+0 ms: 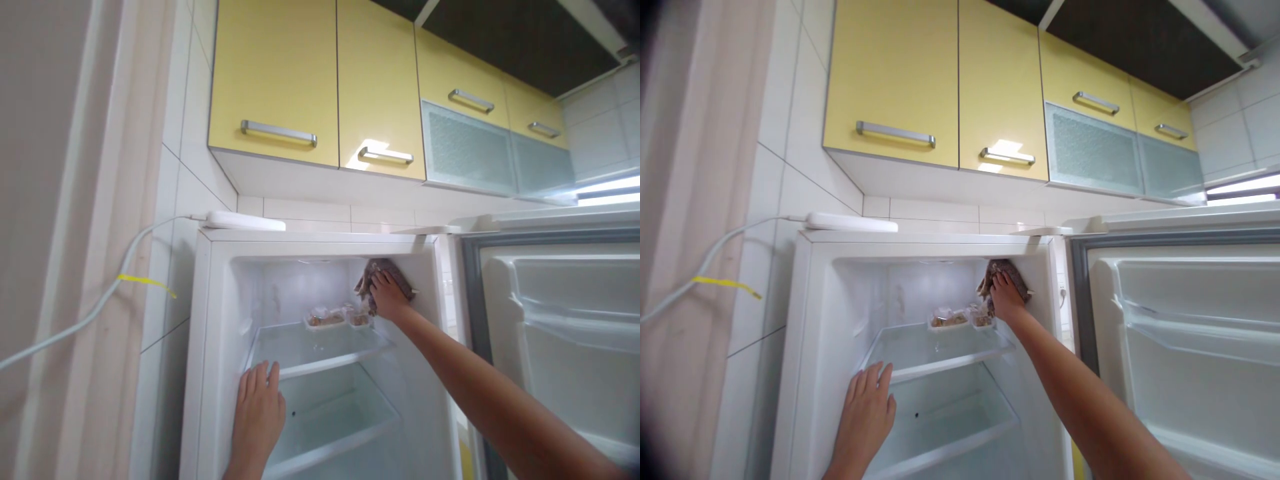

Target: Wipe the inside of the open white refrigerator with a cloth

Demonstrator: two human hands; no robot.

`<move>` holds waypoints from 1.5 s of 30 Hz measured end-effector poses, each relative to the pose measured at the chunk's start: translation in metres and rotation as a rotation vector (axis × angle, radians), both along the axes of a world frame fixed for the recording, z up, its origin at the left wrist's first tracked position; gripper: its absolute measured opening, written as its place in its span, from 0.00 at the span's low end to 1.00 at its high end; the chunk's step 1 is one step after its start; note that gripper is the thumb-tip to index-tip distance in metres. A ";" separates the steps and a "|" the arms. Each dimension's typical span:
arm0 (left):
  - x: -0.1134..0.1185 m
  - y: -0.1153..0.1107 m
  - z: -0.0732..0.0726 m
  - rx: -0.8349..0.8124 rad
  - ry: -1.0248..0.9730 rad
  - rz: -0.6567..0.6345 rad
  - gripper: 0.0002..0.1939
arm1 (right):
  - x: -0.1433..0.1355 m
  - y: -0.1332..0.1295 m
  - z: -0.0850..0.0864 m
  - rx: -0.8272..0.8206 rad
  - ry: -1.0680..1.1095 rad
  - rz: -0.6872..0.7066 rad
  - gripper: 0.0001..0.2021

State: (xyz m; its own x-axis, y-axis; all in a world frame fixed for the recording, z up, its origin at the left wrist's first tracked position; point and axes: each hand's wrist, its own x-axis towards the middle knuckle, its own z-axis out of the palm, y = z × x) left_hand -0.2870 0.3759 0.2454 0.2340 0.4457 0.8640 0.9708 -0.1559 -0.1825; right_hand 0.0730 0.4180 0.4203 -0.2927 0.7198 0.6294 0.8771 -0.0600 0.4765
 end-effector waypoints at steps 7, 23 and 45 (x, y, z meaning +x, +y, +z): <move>0.003 -0.006 0.003 -0.043 -0.033 -0.001 0.22 | 0.009 -0.007 -0.040 -0.109 -0.079 0.036 0.26; 0.001 -0.007 0.006 -0.077 -0.055 -0.029 0.22 | 0.020 -0.059 -0.065 -0.271 -0.123 0.078 0.15; -0.011 0.025 -0.023 0.108 -0.006 -0.067 0.23 | -0.010 0.107 -0.052 -0.129 0.010 0.022 0.19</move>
